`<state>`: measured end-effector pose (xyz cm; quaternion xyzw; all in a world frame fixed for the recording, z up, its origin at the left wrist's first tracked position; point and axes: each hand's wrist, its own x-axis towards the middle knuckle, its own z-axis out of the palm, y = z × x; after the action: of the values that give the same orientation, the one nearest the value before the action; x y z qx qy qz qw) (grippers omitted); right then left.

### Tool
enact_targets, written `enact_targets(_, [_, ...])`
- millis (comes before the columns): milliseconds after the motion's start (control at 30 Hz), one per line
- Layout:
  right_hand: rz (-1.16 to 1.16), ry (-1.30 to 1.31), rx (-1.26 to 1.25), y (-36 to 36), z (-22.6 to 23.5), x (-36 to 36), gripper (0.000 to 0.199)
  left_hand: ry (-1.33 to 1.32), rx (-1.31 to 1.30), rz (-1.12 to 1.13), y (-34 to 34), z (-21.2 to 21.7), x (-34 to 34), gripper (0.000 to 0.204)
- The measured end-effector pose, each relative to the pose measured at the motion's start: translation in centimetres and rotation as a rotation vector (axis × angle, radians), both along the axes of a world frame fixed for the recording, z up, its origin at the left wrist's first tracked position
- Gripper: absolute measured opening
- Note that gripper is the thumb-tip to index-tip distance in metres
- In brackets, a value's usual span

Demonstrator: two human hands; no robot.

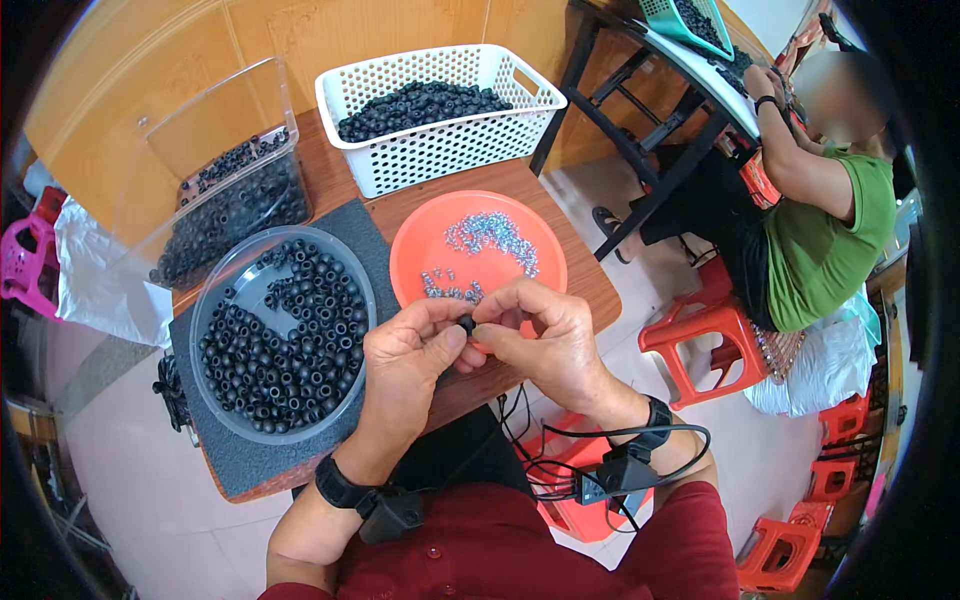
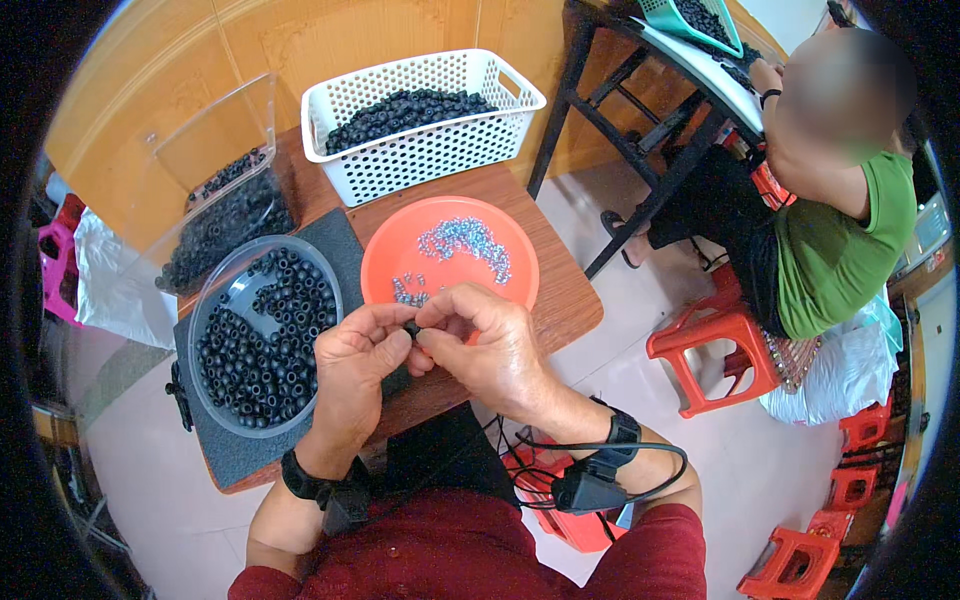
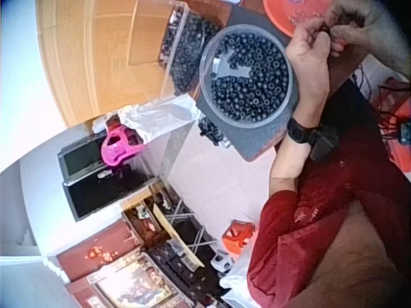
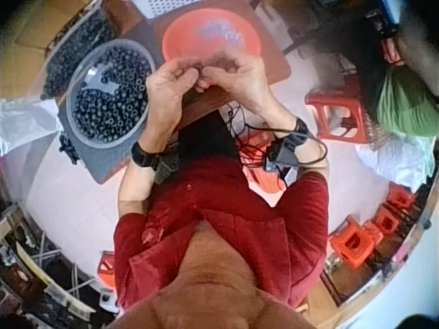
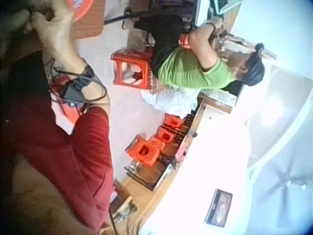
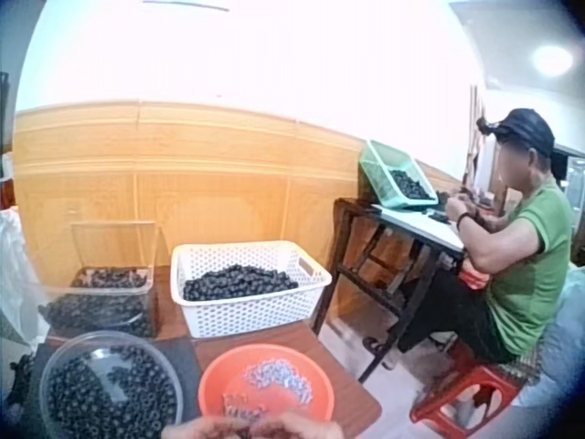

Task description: Assembling small components into rubber seals or rings on a table.

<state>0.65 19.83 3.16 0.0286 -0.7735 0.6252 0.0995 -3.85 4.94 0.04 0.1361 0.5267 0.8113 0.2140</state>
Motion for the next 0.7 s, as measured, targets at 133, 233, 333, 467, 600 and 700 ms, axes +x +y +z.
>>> enact_targets(133, [0.007,-0.034,0.004,0.0,0.2,0.1,0.008,0.017,-0.002,0.021,-0.4,0.1,0.6,0.019])
enact_targets(233, [-0.005,-0.064,0.07,0.2,0.4,0.1,0.009,0.042,0.006,0.017,-0.8,0.2,1.0,0.019])
enact_targets(333, [0.094,-0.167,-0.144,0.4,1.1,0.1,0.011,0.058,0.023,0.002,-1.5,0.3,1.5,0.019])
enact_targets(467, [0.131,-0.485,-0.393,-0.1,2.6,0.3,0.013,-0.028,0.0,-0.013,-2.3,1.1,2.8,0.02])
enact_targets(600, [0.165,-0.52,-0.445,-0.7,2.6,0.9,0.014,0.036,-0.05,-0.105,-3.7,1.0,3.5,0.021])
enact_targets(700, [0.18,-0.494,-0.35,-1.6,2.3,1.0,0.013,-0.049,0.059,-0.061,-4.3,0.8,4.1,0.022])
